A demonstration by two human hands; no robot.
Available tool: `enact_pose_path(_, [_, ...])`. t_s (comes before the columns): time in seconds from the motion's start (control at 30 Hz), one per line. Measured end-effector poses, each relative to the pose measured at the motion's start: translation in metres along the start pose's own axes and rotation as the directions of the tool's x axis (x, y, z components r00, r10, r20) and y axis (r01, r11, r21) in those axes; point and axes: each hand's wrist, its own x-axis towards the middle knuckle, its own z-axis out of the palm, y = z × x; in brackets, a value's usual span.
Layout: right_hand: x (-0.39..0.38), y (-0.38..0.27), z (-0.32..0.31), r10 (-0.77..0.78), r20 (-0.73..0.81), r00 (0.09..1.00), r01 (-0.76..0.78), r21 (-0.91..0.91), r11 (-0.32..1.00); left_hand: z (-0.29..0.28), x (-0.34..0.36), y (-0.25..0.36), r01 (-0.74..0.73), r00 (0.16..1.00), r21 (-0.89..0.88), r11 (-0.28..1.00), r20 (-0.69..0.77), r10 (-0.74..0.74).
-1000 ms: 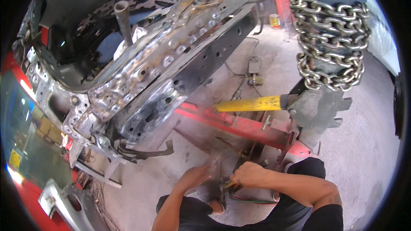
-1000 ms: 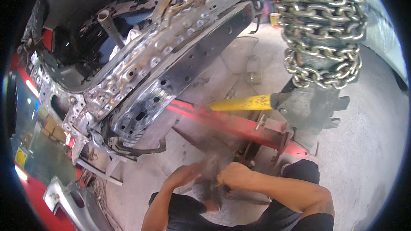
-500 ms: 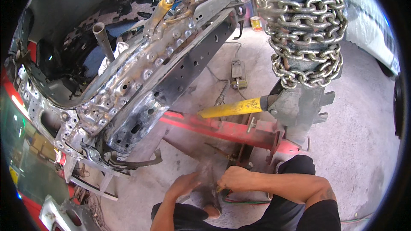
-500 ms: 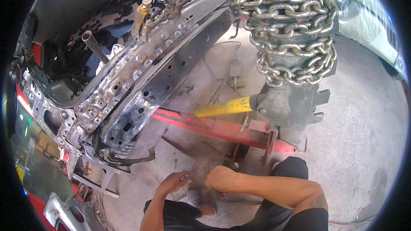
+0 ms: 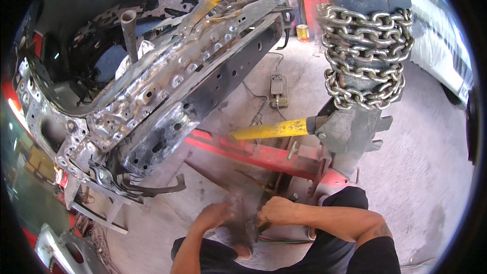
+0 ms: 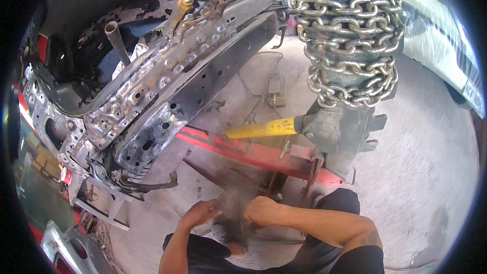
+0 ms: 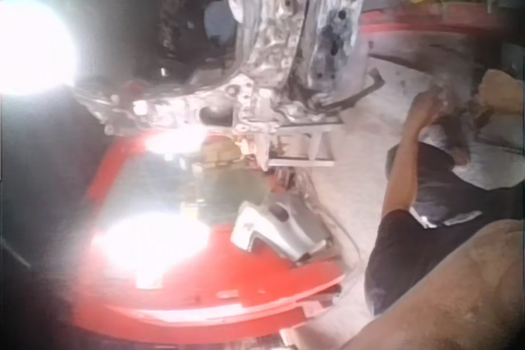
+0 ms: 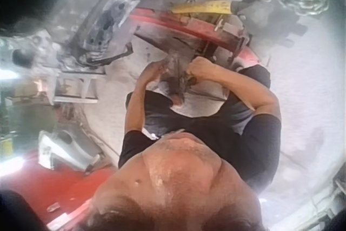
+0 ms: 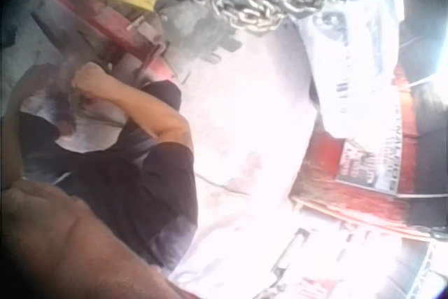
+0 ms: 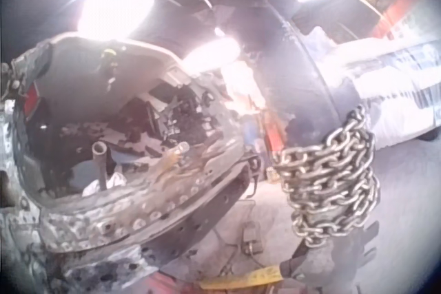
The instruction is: The person uses a hammer to strike and shape a metal panel on a damaged car frame. They then fit a metal bracket into place and adjust it by hand to align with the frame structure.
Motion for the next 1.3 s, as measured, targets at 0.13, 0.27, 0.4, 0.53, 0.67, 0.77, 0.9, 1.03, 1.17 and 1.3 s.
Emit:
enact_pose_path(0.13, [0.001, 0.002, 0.008, 0.01, 0.016, 1.0, -0.01, -0.003, 1.0, 0.0, 0.0, -0.007, -0.035, 0.999, -0.031, 0.999, -0.032, 0.034])
enact_pose_path(0.27, [0.005, 0.002, 0.017, 0.033, 0.048, 0.998, -0.032, -0.029, 0.999, -0.009, -0.005, 0.001, -0.002, 1.0, -0.07, 0.998, -0.022, 0.0])
enact_pose_path(0.4, [0.009, -0.002, 0.008, -0.015, -0.003, 1.0, 0.015, -0.019, 1.0, -0.004, -0.01, -0.01, 0.035, 0.999, -0.1, 0.994, -0.002, -0.036])
enact_pose_path(0.53, [0.012, -0.004, 0.004, -0.033, -0.043, 0.999, 0.033, 0.005, 0.999, -0.001, -0.012, -0.012, 0.091, 0.995, -0.089, 0.992, 0.043, -0.088])
enact_pose_path(0.67, [0.011, -0.001, 0.008, -0.062, -0.084, 0.995, 0.062, -0.001, 0.998, 0.002, -0.009, -0.014, 0.125, 0.99, -0.098, 0.987, 0.077, -0.118])
enact_pose_path(0.77, [0.01, 0.003, 0.015, -0.068, -0.123, 0.99, 0.067, -0.01, 0.998, 0.002, -0.006, -0.009, 0.118, 0.991, -0.118, 0.986, 0.083, -0.109])
enact_pose_path(0.9, [0.0, 0.001, 0.004, -0.015, -0.064, 0.998, 0.015, 0.006, 1.0, 0.003, 0.0, -0.008, 0.105, 0.991, -0.093, 0.99, 0.091, -0.096])
enact_pose_path(1.03, [-0.002, 0.0, 0.002, -0.019, -0.03, 0.999, 0.019, 0.022, 1.0, 0.009, 0.001, -0.016, 0.0, 0.999, -0.006, 1.0, 0.035, 0.0])
enact_pose_path(1.17, [-0.002, 0.0, 0.003, 0.005, 0.009, 1.0, -0.005, -0.017, 1.0, 0.012, 0.001, -0.022, -0.068, 0.998, 0.011, 0.998, -0.003, 0.068])
enact_pose_path(1.3, [-0.002, -0.011, -0.014, 0.034, 0.036, 0.999, -0.033, -0.028, 0.999, 0.02, 0.003, -0.029, -0.101, 0.993, 0.061, 0.993, -0.05, 0.104])
